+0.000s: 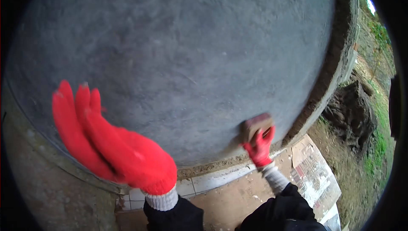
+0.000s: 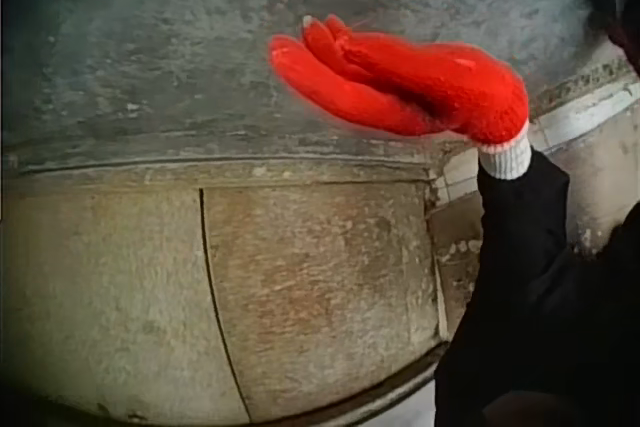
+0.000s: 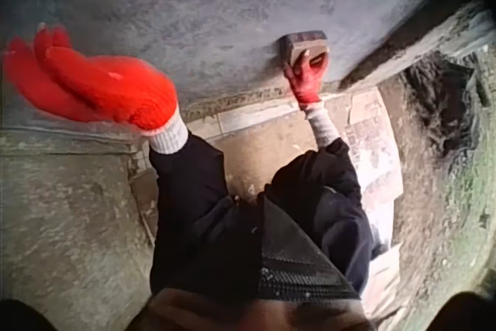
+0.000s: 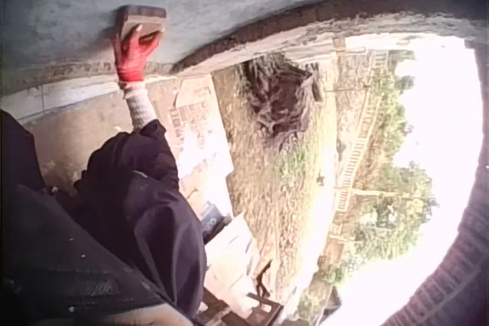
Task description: The person rubs a rectangular block against a concrete wall using their hands.
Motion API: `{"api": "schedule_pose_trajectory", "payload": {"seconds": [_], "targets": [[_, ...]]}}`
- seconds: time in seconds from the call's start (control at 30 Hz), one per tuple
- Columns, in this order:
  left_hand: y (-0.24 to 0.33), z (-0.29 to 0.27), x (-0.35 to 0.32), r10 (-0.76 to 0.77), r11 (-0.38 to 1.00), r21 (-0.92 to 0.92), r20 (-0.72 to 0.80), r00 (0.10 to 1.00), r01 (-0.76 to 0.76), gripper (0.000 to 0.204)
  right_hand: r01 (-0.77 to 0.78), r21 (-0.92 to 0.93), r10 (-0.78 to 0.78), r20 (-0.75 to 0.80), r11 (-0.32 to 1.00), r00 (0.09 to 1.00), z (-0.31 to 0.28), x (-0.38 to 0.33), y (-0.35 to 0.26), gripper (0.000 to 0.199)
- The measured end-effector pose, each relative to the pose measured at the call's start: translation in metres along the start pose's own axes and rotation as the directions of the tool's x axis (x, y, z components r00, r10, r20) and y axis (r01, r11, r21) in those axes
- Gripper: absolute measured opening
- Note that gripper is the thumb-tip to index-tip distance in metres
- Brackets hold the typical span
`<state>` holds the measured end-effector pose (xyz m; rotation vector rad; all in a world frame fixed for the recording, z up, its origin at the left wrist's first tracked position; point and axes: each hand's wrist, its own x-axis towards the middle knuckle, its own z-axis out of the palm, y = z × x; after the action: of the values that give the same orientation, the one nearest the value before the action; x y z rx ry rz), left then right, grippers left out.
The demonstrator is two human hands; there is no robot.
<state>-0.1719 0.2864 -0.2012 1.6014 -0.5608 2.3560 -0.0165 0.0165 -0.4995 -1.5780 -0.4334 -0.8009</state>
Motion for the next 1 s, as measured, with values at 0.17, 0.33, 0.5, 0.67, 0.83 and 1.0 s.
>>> {"api": "schedule_pose_trajectory", "payload": {"seconds": [0.17, 0.33, 0.5, 0.67, 0.83, 1.0], "targets": [[0.029, -0.012, 0.014, -0.545, 0.837, 0.045, -0.013, 0.838, 0.545, 0.041, 0.330, -0.533, -0.518, -0.252, 0.779, 0.817, -0.034, 0.246, -0.163, 0.080], [0.014, -0.024, 0.020, -0.377, 0.926, -0.042, -0.208, 0.903, 0.376, 0.043, 0.256, -0.491, -0.434, -0.291, 0.833, 0.852, 0.037, 0.262, -0.256, 0.063], [0.029, -0.021, 0.017, -0.422, 0.905, -0.199, -0.298, 0.856, 0.377, 0.045, 0.956, -0.220, -0.751, 0.594, 0.195, 0.289, 0.175, 0.102, -0.225, 0.064], [0.000, -0.050, 0.011, -0.348, 0.904, 0.052, -0.484, 0.803, 0.423, 0.049, 0.926, -0.305, -0.754, 0.547, 0.224, 0.363, 0.099, 0.201, -0.303, 0.079], [-0.023, -0.063, 0.005, -0.323, 0.896, 0.120, -0.484, 0.813, 0.428, 0.058, 0.119, -0.365, -0.308, -0.519, 0.924, 0.797, -0.002, 0.345, -0.338, 0.073], [-0.018, -0.049, -0.002, -0.471, 0.851, -0.066, -0.534, 0.702, 0.521, 0.065, 0.606, -0.472, -0.651, 0.085, 0.640, 0.754, 0.104, 0.305, -0.366, 0.071]]}}
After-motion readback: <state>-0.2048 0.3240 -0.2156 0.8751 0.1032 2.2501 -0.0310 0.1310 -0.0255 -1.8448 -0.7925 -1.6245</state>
